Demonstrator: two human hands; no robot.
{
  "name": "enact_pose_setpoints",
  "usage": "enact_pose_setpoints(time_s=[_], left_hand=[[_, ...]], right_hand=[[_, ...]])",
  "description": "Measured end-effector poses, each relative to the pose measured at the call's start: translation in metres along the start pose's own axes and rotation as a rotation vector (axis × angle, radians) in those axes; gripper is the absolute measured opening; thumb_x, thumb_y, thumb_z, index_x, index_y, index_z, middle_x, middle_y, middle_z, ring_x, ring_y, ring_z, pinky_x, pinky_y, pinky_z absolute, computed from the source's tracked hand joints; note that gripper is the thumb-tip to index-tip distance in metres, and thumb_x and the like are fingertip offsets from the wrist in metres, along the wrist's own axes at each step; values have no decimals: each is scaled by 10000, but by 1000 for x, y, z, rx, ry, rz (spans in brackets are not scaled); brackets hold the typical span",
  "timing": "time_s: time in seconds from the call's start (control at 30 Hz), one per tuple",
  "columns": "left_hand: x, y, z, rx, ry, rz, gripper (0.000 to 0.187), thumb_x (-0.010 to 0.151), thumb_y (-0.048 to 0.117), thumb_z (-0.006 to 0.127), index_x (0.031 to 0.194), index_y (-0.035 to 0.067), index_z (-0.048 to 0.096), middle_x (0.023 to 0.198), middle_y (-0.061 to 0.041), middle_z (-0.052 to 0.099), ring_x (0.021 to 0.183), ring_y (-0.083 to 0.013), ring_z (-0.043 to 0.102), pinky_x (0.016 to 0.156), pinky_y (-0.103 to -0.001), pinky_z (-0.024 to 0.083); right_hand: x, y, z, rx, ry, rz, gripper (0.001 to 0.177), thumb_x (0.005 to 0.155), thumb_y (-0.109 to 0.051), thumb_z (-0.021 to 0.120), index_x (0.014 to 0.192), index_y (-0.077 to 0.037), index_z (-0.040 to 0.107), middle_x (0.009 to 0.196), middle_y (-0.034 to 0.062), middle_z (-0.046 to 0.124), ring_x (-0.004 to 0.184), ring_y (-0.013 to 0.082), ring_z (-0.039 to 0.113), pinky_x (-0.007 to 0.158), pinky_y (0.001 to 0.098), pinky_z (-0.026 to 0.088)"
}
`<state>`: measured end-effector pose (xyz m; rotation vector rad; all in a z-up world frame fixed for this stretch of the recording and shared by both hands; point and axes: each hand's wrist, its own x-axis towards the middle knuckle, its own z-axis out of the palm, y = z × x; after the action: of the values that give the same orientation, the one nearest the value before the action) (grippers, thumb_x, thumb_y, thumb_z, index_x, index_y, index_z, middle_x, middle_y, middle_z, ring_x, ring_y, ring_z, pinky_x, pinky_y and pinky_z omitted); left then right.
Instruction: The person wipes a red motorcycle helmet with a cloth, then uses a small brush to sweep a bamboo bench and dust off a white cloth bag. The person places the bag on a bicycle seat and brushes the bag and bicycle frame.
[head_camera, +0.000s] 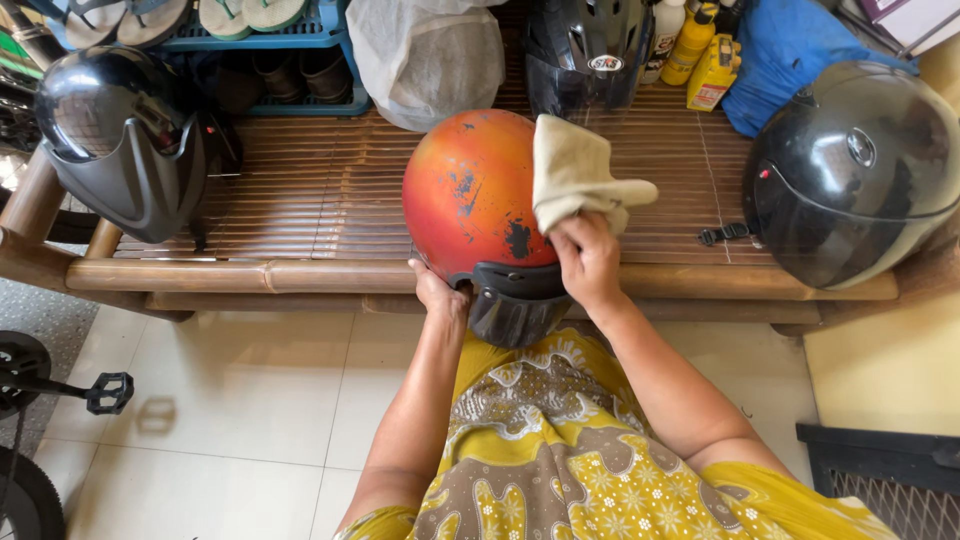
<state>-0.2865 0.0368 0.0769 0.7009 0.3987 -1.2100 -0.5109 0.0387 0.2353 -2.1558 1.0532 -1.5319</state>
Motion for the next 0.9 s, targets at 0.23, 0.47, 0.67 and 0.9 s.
enact_pose_setpoints(time_s=[0.23, 0.47, 0.67, 0.9], left_hand=[[6, -15, -3, -53, -111, 68, 671, 1087, 546, 277, 1434, 21, 509, 1400, -159, 625, 1282, -366, 602, 1052, -532, 520], [-13, -11, 24, 31, -49, 95, 724, 1026, 606, 278, 1485, 68, 437, 1465, -123, 548, 1289, -321, 575, 1015, -483, 528], [23, -31, 8, -198, -658, 143, 722, 1074, 581, 343, 1552, 42, 382, 1525, -119, 488, 1391, -291, 473, 1190, -416, 375], [78, -43, -55, 463, -698, 563, 546, 1135, 394, 573, 1528, 39, 439, 1426, -129, 534, 1325, -274, 493, 1145, -416, 393]], right_hand=[[0, -29, 10, -229, -502, -406, 300, 879, -187, 775, 1177, -170, 742, 1295, 89, 700, 1292, 310, 585, 1157, 572, 357], [81, 3, 27, -403, -450, -281, 387, 1003, -238, 630, 1371, -120, 652, 1440, 79, 626, 1512, 291, 411, 1143, 775, 186], [65, -24, 70, -497, -485, -469, 314, 938, -124, 525, 1199, -139, 698, 1337, 94, 667, 1390, 271, 481, 1102, 734, 238], [14, -54, 79, -112, -604, -121, 134, 936, -144, 611, 1050, -106, 671, 1017, 119, 699, 942, 324, 685, 801, 442, 547]])
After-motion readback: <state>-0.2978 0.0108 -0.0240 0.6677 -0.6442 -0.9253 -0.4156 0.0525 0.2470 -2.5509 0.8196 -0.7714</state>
